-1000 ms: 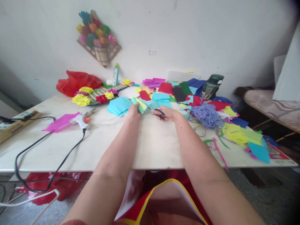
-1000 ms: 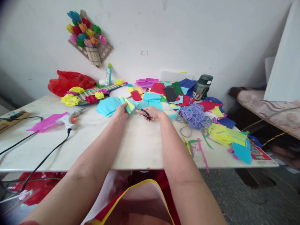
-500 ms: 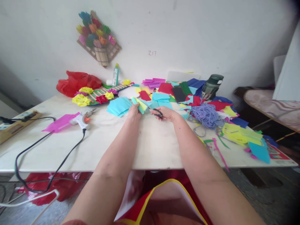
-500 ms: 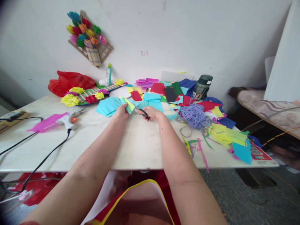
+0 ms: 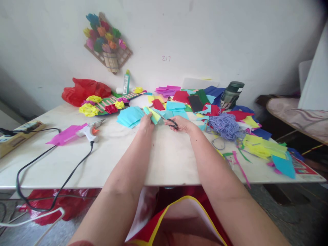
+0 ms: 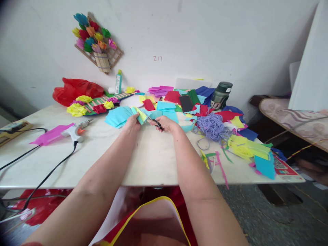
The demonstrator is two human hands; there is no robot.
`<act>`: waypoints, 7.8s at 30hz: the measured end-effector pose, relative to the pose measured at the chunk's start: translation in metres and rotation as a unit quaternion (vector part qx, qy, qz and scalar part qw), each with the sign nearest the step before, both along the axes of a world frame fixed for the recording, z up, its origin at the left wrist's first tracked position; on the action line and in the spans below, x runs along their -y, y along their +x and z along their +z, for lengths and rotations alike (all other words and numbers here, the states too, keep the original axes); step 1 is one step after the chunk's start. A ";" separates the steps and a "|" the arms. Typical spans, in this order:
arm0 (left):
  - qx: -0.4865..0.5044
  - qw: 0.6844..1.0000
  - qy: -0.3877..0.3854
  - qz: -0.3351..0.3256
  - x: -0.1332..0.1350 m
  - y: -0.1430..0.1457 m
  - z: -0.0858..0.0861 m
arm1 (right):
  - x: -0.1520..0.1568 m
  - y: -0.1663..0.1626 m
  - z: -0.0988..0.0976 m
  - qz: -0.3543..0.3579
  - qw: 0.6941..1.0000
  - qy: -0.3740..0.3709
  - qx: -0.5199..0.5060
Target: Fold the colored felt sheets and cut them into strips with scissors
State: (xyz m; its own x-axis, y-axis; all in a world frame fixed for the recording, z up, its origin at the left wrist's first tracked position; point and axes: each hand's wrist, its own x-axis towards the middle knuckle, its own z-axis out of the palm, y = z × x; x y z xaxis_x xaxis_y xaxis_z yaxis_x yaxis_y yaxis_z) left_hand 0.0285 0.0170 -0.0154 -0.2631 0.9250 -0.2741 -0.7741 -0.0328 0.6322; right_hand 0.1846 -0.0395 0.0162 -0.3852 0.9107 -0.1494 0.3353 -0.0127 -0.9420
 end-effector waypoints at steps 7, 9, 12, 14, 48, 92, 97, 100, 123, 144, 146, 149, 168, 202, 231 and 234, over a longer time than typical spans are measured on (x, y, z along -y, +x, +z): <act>-0.006 1.000 0.010 -0.004 0.000 -0.001 -0.001 | 0.000 -0.001 0.000 -0.006 1.000 0.001 0.004; -0.006 1.000 0.009 -0.003 -0.001 -0.001 -0.002 | 0.000 -0.002 0.000 -0.007 1.000 0.003 0.006; -0.008 1.000 0.010 -0.002 -0.003 -0.001 -0.003 | 0.000 -0.002 -0.001 -0.008 1.000 0.010 0.015; -0.011 1.000 0.015 -0.004 -0.003 -0.002 -0.004 | -0.001 -0.002 -0.002 -0.008 1.000 0.014 0.021; -0.041 0.996 0.060 -0.045 0.007 0.005 -0.002 | -0.001 -0.004 -0.006 -0.018 1.000 0.008 0.007; -0.040 0.997 0.045 -0.052 0.009 0.006 0.000 | -0.005 -0.004 -0.009 -0.024 1.000 0.001 -0.013; -0.040 0.996 0.054 -0.063 0.012 0.008 0.001 | -0.004 -0.005 -0.007 -0.030 1.000 0.004 -0.010; -0.040 0.995 0.059 -0.066 0.012 0.009 0.001 | -0.004 -0.007 -0.008 -0.040 0.999 0.001 -0.012; -0.043 0.994 0.075 -0.062 0.008 0.007 -0.004 | -0.006 -0.013 -0.012 -0.060 0.998 -0.001 -0.037; -0.032 0.995 0.062 -0.066 0.016 0.006 0.004 | -0.001 -0.018 -0.009 -0.070 0.997 0.035 -0.020; -0.033 0.995 0.061 -0.065 0.017 0.006 0.005 | 0.000 -0.019 -0.009 -0.074 0.997 0.027 -0.023; -0.036 0.995 0.064 -0.071 0.017 0.006 0.005 | 0.001 -0.020 -0.007 -0.069 0.997 0.003 -0.027; -0.053 0.995 0.060 -0.058 0.011 0.000 0.001 | 0.008 0.062 0.012 0.083 0.994 -0.039 -0.067; -0.047 0.988 0.084 -0.117 0.014 -0.001 0.001 | 0.003 0.021 0.007 0.059 0.998 0.006 -0.026; -0.057 0.982 0.116 -0.138 0.017 0.001 0.002 | -0.007 0.003 -0.011 0.008 0.995 0.021 -0.098; -0.064 0.978 0.121 -0.159 0.018 0.000 0.002 | -0.008 0.006 -0.013 0.024 0.995 0.009 -0.093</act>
